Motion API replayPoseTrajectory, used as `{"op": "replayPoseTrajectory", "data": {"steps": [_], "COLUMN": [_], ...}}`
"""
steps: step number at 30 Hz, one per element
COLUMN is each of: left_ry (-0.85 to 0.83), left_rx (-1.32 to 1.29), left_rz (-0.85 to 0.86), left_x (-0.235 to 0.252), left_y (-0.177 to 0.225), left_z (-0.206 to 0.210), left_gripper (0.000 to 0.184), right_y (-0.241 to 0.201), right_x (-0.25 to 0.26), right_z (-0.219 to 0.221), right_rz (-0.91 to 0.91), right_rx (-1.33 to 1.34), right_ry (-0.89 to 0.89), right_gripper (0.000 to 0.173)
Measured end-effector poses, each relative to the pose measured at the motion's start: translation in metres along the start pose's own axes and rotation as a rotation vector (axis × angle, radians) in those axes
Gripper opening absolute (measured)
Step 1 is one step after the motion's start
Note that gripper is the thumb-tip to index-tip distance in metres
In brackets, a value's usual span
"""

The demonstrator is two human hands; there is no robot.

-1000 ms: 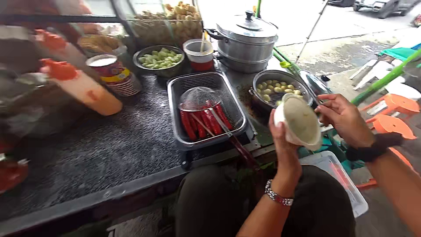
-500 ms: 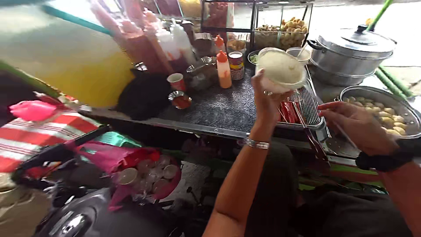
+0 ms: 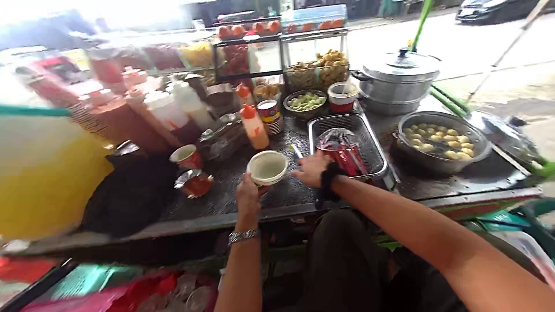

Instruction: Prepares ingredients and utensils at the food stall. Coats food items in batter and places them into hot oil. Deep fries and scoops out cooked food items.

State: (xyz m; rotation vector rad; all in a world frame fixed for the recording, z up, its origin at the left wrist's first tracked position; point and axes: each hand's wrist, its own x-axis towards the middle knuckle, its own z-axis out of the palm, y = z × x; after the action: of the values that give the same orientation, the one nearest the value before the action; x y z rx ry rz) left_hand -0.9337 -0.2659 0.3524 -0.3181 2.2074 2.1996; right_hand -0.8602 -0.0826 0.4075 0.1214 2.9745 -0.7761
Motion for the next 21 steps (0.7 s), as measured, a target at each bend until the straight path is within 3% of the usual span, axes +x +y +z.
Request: {"op": "replayPoseTrajectory", "data": {"steps": [4,9,15,21], "left_ry": [-0.038,-0.068,-0.006,-0.234], "left_rx": [0.047,0.164,0.268,0.278], "left_rz": [0.017,0.118,0.411,0.611], "left_x": [0.013,0.014,-0.015,-0.080], "left_y": [-0.002,-0.001,0.016,0.038], "left_z": [0.014,0.020,0.025,0.057], "left_gripper": [0.047,0.054,0.061,0.058], "right_y": [-0.001,0.030,0.085,0.091], "right_x": [0.008,-0.049,-0.113,-0.122], "right_z": [-0.004,-0.042,-0.040,-0.036], "right_rz": [0.009,-0.012,0.198,0.387], "right_rx": [0.163,-0.086,-0.250,-0.220], "right_ry": [0.125,0.177,0.030,-0.145], "right_gripper": [0.069,0.067,0.073,0.078]}}
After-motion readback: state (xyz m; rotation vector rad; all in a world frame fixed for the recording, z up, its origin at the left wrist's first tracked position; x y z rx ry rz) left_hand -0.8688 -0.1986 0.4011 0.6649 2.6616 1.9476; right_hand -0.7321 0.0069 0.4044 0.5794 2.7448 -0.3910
